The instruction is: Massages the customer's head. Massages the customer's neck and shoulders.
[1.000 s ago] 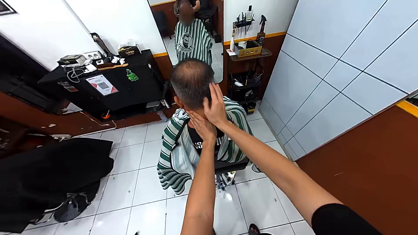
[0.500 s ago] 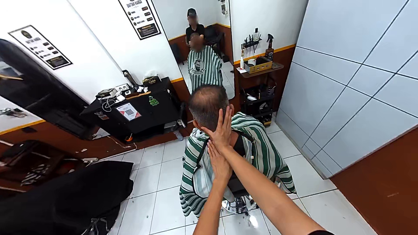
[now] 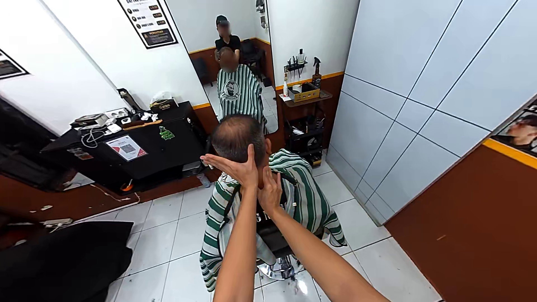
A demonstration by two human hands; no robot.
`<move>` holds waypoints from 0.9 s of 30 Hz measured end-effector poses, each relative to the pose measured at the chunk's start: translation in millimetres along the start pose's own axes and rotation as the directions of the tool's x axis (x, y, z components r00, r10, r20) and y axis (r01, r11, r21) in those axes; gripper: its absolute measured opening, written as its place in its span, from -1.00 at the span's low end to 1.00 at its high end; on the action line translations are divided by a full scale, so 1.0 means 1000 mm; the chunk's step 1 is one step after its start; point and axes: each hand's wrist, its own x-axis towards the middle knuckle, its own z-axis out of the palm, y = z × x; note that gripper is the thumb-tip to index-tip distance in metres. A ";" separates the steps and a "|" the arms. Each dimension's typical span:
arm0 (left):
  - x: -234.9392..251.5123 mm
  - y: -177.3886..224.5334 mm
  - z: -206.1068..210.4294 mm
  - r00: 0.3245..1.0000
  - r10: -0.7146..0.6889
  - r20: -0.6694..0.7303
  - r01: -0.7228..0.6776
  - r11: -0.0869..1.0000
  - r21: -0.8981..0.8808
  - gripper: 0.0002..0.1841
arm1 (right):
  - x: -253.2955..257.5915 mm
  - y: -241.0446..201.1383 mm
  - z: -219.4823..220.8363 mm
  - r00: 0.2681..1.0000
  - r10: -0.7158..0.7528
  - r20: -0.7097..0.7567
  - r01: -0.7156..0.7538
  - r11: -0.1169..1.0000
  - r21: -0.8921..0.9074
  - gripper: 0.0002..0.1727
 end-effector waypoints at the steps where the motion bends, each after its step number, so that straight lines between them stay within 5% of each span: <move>1: -0.005 0.001 0.009 0.999 -0.030 -0.018 0.032 0.997 0.075 0.48 | -0.005 0.004 -0.003 1.000 -0.025 -0.001 0.025 1.000 -0.004 -0.44; 3: -0.021 0.001 0.019 0.999 -0.023 -0.048 0.031 0.983 0.182 0.59 | -0.012 0.012 -0.011 0.997 -0.074 0.020 0.074 0.997 -0.025 -0.54; 8: -0.055 -0.005 0.014 1.000 0.013 0.023 -0.016 0.993 0.119 0.60 | -0.020 0.035 -0.030 0.976 -0.194 0.096 0.195 0.981 0.006 -0.55; 16: -0.087 0.004 0.008 0.962 -0.186 0.198 0.108 0.930 0.351 0.19 | -0.015 0.063 -0.049 0.928 -0.295 0.226 0.250 0.946 0.206 -0.53; 20: -0.084 0.020 -0.005 0.882 -0.337 0.331 0.149 0.864 0.482 0.01 | -0.010 0.062 -0.052 0.922 -0.315 0.223 0.268 0.938 0.219 -0.53; 25: -0.081 0.017 -0.026 0.752 -0.449 0.482 0.071 0.782 0.619 -0.02 | 0.006 0.052 -0.076 0.866 -0.153 0.476 0.033 0.967 0.251 -0.53; 27: -0.078 0.010 -0.034 0.710 -0.446 0.545 -0.006 0.770 0.638 0.01 | 0.022 0.045 -0.077 0.924 -0.087 0.373 -0.029 0.955 0.295 -0.63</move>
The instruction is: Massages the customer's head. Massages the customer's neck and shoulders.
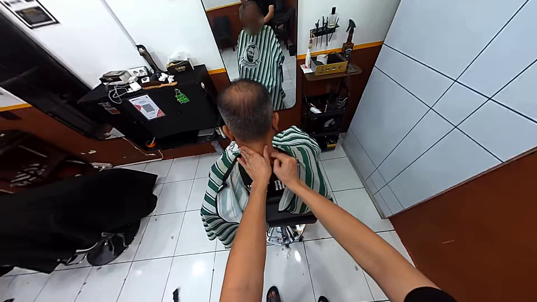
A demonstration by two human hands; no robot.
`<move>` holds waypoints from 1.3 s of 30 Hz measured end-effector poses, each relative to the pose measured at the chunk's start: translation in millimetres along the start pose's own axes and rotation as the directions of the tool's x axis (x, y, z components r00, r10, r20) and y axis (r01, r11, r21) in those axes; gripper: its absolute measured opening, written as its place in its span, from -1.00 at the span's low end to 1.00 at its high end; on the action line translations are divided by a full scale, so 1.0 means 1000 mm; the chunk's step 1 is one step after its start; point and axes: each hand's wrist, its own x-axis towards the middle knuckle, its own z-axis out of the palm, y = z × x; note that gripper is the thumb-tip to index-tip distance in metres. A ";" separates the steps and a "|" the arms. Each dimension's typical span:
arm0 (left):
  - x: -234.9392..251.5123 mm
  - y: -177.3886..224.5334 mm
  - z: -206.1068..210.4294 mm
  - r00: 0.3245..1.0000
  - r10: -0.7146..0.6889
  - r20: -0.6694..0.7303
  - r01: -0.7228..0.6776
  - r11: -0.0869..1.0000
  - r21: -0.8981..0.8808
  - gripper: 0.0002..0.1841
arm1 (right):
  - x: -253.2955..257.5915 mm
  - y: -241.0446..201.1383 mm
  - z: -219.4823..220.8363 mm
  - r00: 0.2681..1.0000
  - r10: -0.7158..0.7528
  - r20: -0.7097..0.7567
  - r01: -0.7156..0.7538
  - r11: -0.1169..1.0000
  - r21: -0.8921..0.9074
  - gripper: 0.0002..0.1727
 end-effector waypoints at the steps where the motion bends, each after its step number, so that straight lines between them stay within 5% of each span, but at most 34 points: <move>1: 0.000 -0.003 -0.002 0.999 0.015 0.036 -0.017 0.998 0.054 0.02 | 0.011 -0.006 0.001 0.997 -0.006 -0.072 0.008 1.000 0.018 -0.63; 3: 0.002 -0.008 -0.011 0.987 0.024 0.158 -0.050 0.985 0.163 0.00 | 0.042 -0.026 0.012 0.968 -0.088 -0.233 0.089 0.996 -0.005 -0.49; 8: 0.020 -0.037 -0.021 0.923 0.041 0.382 -0.143 0.960 0.242 0.09 | 0.110 -0.075 0.057 0.877 -0.136 -0.461 0.026 0.971 -0.238 0.45; 14: 0.000 -0.072 -0.001 0.925 0.334 0.183 -0.373 0.892 0.256 0.00 | 0.074 -0.042 0.098 0.878 -0.086 -0.470 -0.049 0.962 -0.269 0.55; 21: -0.001 -0.113 -0.016 0.782 0.607 0.139 -0.593 0.794 -0.133 0.04 | 0.041 -0.028 0.107 0.902 0.009 -0.431 -0.120 0.965 -0.232 0.26; 24: 0.002 -0.107 -0.034 0.841 0.534 0.087 -0.462 0.792 -0.400 -0.07 | 0.026 -0.021 0.107 0.903 -0.017 -0.429 -0.112 0.956 -0.272 0.09; 27: 0.016 -0.077 -0.040 0.893 0.423 -0.156 -0.433 0.709 -0.556 -0.05 | 0.015 -0.018 0.103 0.903 -0.046 -0.427 -0.106 0.940 -0.324 -0.06; 32: 0.051 -0.004 -0.032 0.797 0.221 -0.562 -0.517 0.731 -0.445 0.30 | -0.008 -0.012 0.091 0.936 -0.093 -0.339 -0.063 0.904 -0.422 -0.30; 35: 0.061 0.017 -0.014 0.751 0.140 -0.645 -0.390 0.883 -0.263 0.42 | -0.019 -0.007 0.079 0.958 -0.125 -0.259 -0.002 0.898 -0.440 -0.41; 39: 0.049 0.016 0.014 0.701 0.083 -0.708 -0.379 0.885 -0.272 0.49 | -0.033 0.004 0.047 0.988 -0.150 -0.046 0.116 0.896 -0.428 -0.49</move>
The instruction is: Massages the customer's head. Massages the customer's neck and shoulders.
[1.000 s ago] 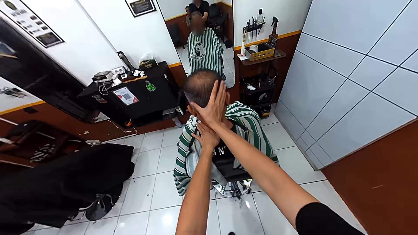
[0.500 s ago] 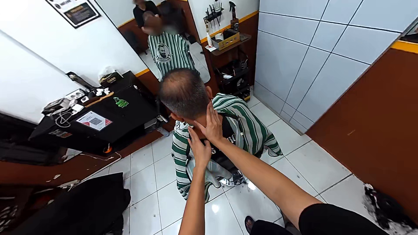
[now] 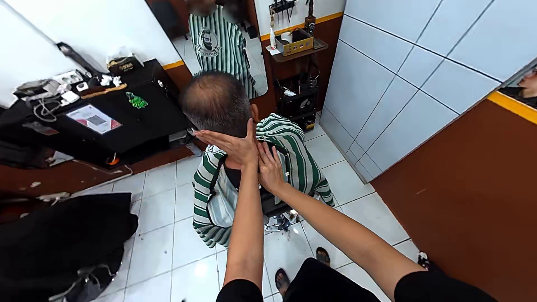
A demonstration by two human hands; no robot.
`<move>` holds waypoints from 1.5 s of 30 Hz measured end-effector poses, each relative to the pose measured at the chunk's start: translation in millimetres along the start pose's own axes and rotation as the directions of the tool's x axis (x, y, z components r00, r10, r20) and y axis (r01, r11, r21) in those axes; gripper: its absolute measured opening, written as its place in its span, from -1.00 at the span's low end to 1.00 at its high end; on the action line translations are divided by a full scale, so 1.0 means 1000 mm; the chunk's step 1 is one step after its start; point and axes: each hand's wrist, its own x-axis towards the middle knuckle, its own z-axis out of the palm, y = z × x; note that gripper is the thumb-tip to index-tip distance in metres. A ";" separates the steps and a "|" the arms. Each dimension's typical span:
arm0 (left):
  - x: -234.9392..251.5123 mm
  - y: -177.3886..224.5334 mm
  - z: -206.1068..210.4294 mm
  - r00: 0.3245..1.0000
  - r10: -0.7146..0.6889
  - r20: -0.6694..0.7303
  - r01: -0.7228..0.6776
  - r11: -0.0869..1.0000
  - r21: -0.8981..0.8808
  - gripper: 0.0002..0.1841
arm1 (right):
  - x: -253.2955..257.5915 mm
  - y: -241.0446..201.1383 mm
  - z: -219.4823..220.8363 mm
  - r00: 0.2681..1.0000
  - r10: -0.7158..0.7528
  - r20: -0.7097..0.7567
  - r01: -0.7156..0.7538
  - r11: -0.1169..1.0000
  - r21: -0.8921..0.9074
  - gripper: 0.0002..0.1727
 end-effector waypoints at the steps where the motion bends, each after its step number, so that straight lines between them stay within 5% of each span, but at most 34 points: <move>1: -0.009 0.000 -0.003 1.000 -0.002 0.024 0.002 1.000 0.002 0.46 | -0.005 0.007 -0.007 0.998 -0.039 0.040 0.038 0.999 0.027 -0.50; 6: -0.034 0.002 0.001 1.000 0.014 0.012 -0.014 0.997 0.073 0.28 | -0.019 0.037 -0.036 0.982 -0.186 0.019 0.174 0.944 0.281 -0.72; 11: -0.053 -0.007 -0.001 0.976 -0.088 0.197 0.027 0.956 0.292 0.10 | -0.010 0.070 -0.055 0.978 -0.209 -0.014 0.203 0.927 0.315 -0.69; 14: -0.058 -0.012 -0.011 0.943 -0.129 0.308 0.011 0.933 0.360 0.04 | -0.005 0.091 -0.062 0.997 -0.080 -0.011 0.081 0.968 0.239 -0.63; 18: -0.062 -0.023 -0.024 0.901 -0.135 0.413 -0.052 0.911 0.410 0.03 | -0.016 0.098 -0.065 0.987 0.150 0.057 -0.159 0.964 0.215 -0.30; 24: -0.059 -0.035 -0.052 0.823 -0.157 0.545 -0.162 0.856 0.491 0.08 | -0.052 0.067 -0.056 0.889 0.350 0.294 -0.397 0.910 0.117 -0.16; 29: -0.054 -0.055 -0.082 0.738 -0.018 0.674 -0.368 0.827 0.425 0.18 | -0.073 0.036 -0.044 0.850 0.400 0.342 -0.476 0.862 0.174 -0.60; 32: -0.045 -0.076 -0.101 0.691 0.071 0.719 -0.456 0.815 0.357 0.25 | -0.071 0.018 -0.055 0.850 0.376 0.370 -0.486 0.830 0.273 -0.61; 37: -0.068 -0.110 -0.152 0.770 -0.064 0.635 -0.283 0.858 0.429 0.35 | -0.030 -0.024 -0.083 0.777 0.302 0.552 -0.518 0.805 0.289 -0.52; 42: -0.080 -0.086 -0.166 0.819 -0.287 0.497 0.129 0.936 0.328 -0.54 | 0.012 -0.050 -0.079 0.758 0.069 0.648 -0.372 0.862 0.344 -0.53; 45: -0.063 -0.028 -0.154 0.831 -0.255 0.494 0.250 0.965 0.078 -0.67 | 0.029 -0.022 -0.093 0.734 -0.282 0.618 -0.120 0.842 0.527 -0.58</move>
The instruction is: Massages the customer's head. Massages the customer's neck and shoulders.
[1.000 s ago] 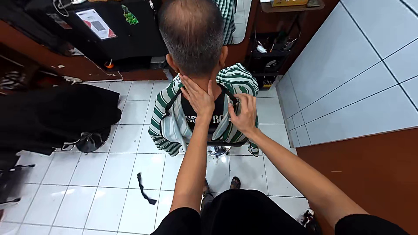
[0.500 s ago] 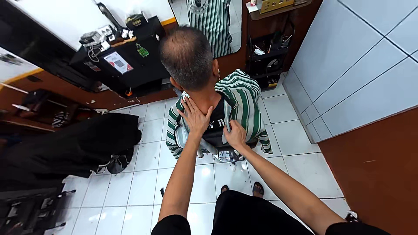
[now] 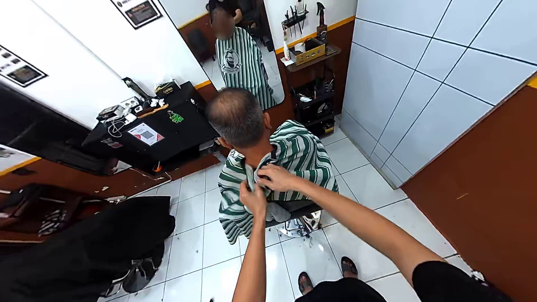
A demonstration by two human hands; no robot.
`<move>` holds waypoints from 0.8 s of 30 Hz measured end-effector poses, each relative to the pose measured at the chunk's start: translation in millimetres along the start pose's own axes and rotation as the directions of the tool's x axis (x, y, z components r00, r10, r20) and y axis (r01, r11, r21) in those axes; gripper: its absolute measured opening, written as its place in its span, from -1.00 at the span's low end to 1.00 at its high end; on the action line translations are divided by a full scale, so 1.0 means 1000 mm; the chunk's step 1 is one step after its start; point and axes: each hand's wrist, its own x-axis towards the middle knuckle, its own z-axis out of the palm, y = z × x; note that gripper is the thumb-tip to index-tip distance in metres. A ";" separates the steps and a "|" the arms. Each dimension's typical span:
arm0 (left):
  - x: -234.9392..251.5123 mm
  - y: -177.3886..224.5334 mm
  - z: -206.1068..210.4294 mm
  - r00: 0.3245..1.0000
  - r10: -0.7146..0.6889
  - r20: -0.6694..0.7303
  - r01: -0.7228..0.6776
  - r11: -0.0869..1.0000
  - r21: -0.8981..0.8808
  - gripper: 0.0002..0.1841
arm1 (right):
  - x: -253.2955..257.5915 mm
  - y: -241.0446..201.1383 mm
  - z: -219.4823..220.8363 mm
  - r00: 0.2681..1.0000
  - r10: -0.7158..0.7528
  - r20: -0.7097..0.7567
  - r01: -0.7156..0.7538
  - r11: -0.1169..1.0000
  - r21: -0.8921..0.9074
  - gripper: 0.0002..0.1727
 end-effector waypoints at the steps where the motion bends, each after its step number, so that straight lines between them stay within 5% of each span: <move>1: 0.003 0.017 0.001 0.997 0.031 0.066 -0.027 0.997 -0.069 -0.68 | -0.008 0.005 -0.016 0.996 -0.085 -0.026 0.086 0.995 0.051 -0.62; 3: 0.006 0.036 0.001 0.903 0.139 0.407 -0.096 0.988 -0.124 -0.64 | -0.029 0.024 -0.049 0.973 -0.051 -0.225 0.079 0.990 0.120 -0.70; 5: 0.009 0.028 0.002 0.666 0.281 0.691 -0.252 0.957 -0.146 -0.58 | -0.037 0.075 -0.071 0.901 0.020 -0.434 -0.060 0.995 -0.078 -0.75; 6: 0.012 0.016 0.001 0.601 0.350 0.718 -0.321 0.929 -0.185 -0.60 | -0.038 0.105 -0.076 0.902 0.015 -0.432 -0.121 0.968 -0.219 -0.68; 7: 0.015 -0.003 -0.005 0.619 0.415 0.666 -0.377 0.902 -0.212 -0.65 | -0.041 0.127 -0.075 0.937 0.036 -0.348 -0.160 0.929 -0.334 -0.40; 9: 0.036 -0.044 -0.026 0.768 0.465 0.440 -0.441 0.883 -0.164 -0.67 | -0.042 0.146 -0.068 0.986 0.054 -0.158 -0.125 0.864 -0.488 0.21; 10: 0.050 -0.065 -0.038 0.822 0.449 0.350 -0.456 0.887 -0.066 -0.63 | -0.039 0.147 -0.065 0.994 0.051 -0.098 -0.096 0.842 -0.531 0.33; 11: 0.064 -0.086 -0.049 0.849 0.411 0.333 -0.453 0.890 0.057 -0.48 | -0.034 0.146 -0.059 0.997 0.035 -0.069 -0.067 0.828 -0.556 0.29; 13: 0.081 -0.120 -0.057 0.826 0.348 0.444 -0.492 0.828 0.267 0.12 | -0.022 0.144 -0.045 0.997 -0.025 -0.073 -0.023 0.810 -0.586 0.05; 15: 0.087 -0.128 -0.048 0.789 0.338 0.514 -0.566 0.725 0.392 0.54 | -0.010 0.137 -0.035 0.996 -0.024 -0.087 -0.032 0.806 -0.590 0.13; 17: 0.091 -0.116 -0.031 0.759 0.396 0.516 -0.627 0.658 0.417 0.50 | -0.004 0.132 -0.026 0.995 -0.006 -0.099 -0.055 0.799 -0.599 0.21; 20: 0.093 -0.101 -0.001 0.706 0.492 0.509 -0.702 0.580 0.413 0.15 | -0.004 0.123 -0.020 0.993 0.028 -0.114 -0.091 0.801 -0.592 0.28; 24: 0.088 -0.081 0.017 0.705 0.492 0.511 -0.694 0.626 0.355 0.08 | -0.001 0.110 -0.005 0.985 0.053 -0.165 -0.141 0.799 -0.584 0.37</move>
